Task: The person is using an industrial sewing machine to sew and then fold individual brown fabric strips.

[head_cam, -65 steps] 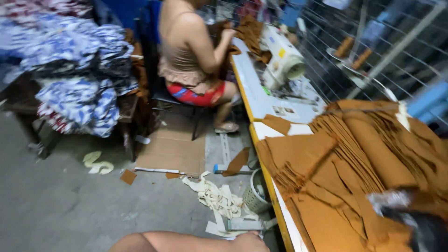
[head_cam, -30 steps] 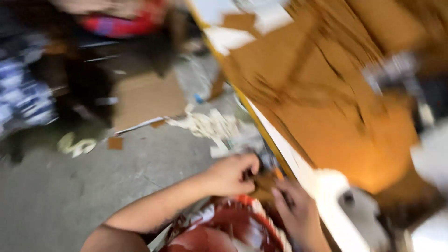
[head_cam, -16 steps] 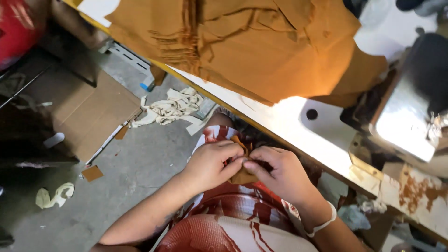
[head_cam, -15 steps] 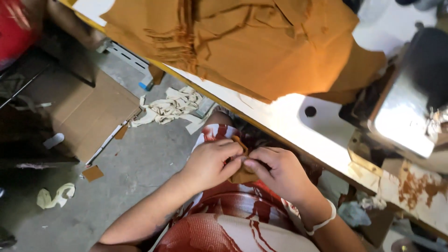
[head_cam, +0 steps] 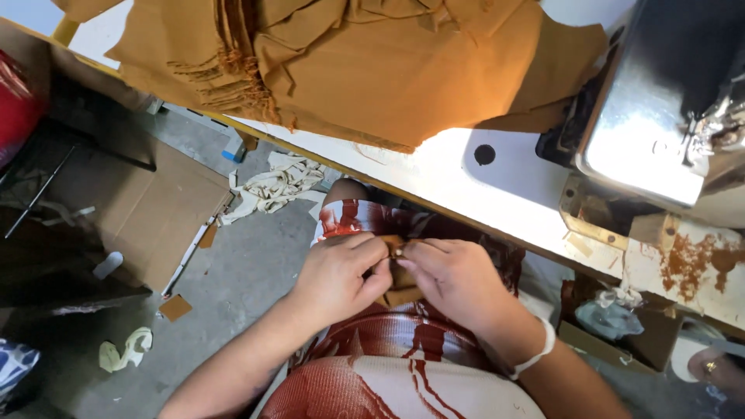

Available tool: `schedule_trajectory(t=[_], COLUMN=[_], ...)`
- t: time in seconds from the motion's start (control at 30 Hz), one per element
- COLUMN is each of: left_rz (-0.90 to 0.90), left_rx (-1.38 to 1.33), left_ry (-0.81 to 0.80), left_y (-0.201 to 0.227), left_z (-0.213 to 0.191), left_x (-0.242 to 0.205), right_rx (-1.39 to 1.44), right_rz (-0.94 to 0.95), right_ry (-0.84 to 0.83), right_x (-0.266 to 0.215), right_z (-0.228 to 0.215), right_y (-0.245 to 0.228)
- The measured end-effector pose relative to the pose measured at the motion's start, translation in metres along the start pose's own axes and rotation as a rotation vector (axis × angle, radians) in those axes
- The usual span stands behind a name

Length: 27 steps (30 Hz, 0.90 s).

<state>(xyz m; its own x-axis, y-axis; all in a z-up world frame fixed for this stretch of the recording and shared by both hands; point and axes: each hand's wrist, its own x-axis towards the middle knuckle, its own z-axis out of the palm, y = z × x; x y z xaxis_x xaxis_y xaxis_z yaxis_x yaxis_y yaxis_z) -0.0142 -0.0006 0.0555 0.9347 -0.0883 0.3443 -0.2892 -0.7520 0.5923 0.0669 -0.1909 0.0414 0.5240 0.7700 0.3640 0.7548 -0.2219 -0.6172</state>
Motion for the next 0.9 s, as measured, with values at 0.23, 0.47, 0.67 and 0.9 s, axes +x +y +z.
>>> schedule_trajectory(t=[0.23, 0.47, 0.67, 0.9], left_rz=[0.073, 0.156, 0.278, 0.061], left_rx=[-0.094, -0.277, -0.592, -0.527], left_ry=[0.007, -0.077, -0.342, -0.714], left_y=[-0.007, 0.017, 0.046, 0.063], left_z=[0.018, -0.017, -0.034, -0.023], left_x=[-0.008, 0.020, 0.050, 0.077], right_rx=[-0.025, 0.197, 0.476, 0.592], right_rz=[-0.020, -0.001, -0.052, -0.090], right_ry=[-0.015, -0.048, -0.162, -0.038], right_x=[-0.013, 0.006, -0.011, -0.047], right_z=[0.010, -0.038, -0.053, -0.069], right_y=[0.006, -0.020, -0.014, 0.008])
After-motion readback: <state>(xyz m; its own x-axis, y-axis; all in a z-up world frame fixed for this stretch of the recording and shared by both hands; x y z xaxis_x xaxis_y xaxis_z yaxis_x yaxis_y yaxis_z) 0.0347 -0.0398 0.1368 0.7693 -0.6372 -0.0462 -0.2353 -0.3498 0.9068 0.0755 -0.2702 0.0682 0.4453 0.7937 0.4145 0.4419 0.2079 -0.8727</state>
